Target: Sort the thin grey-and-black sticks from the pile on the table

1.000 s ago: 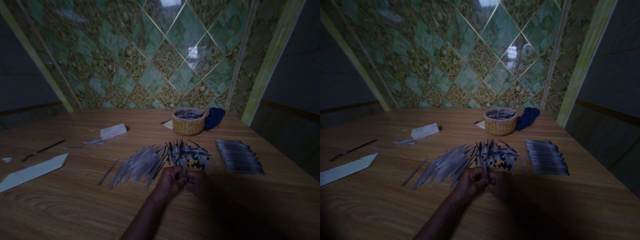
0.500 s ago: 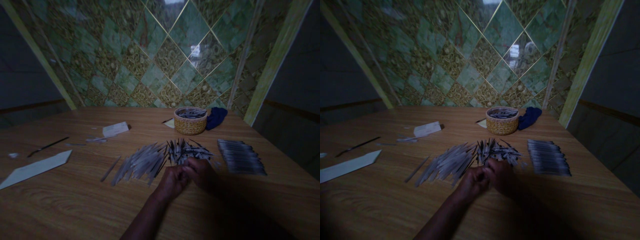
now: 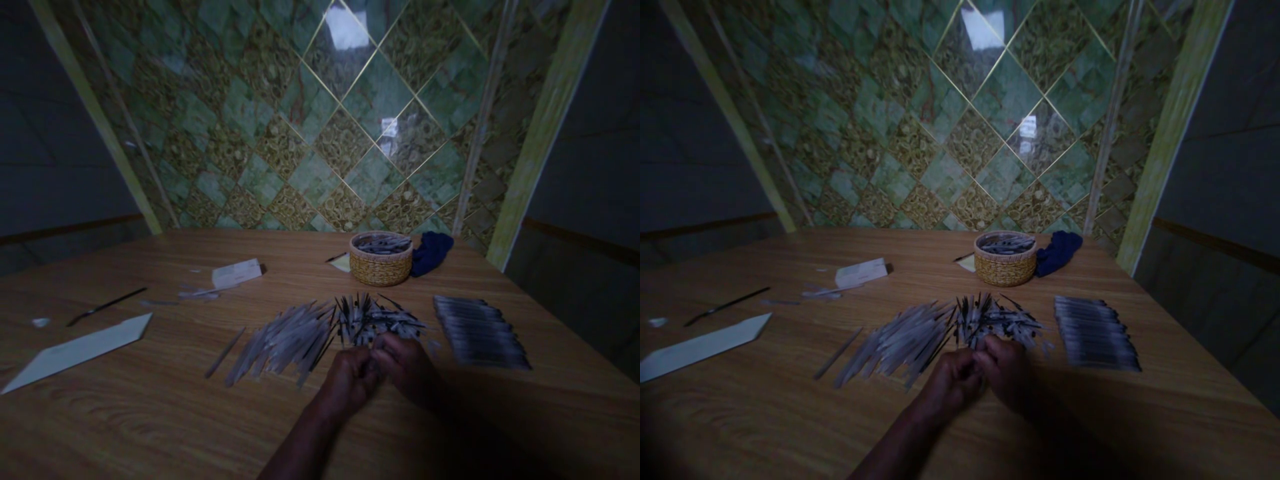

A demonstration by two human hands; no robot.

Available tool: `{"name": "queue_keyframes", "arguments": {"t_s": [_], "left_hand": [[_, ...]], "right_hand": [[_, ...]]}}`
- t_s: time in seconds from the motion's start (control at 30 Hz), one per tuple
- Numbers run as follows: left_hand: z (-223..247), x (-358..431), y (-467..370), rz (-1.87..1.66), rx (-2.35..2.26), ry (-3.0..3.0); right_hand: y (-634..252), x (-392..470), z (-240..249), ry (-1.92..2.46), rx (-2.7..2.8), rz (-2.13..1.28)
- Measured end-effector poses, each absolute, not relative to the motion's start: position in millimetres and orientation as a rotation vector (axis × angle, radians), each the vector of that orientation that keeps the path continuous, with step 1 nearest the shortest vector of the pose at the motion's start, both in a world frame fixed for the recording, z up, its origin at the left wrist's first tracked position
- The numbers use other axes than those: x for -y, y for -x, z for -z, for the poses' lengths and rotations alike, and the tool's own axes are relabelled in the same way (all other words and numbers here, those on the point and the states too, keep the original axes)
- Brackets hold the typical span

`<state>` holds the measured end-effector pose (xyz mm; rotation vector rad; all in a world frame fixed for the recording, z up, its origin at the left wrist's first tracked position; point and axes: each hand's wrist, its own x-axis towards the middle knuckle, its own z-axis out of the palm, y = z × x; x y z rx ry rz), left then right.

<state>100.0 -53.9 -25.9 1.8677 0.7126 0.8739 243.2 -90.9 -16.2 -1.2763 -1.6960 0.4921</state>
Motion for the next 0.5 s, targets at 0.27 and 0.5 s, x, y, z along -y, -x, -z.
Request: {"name": "queue_keyframes", "arguments": {"t_s": [0.27,0.5], "left_hand": [[17,45,-91,-1.023,-0.842,-1.789],[9,33,-82,-1.041,-0.859,-1.252]], "right_hand": [[-264,77,17,1.212,1.287,-0.958],[-295,60,34,1.711,1.764,-0.450]]}}
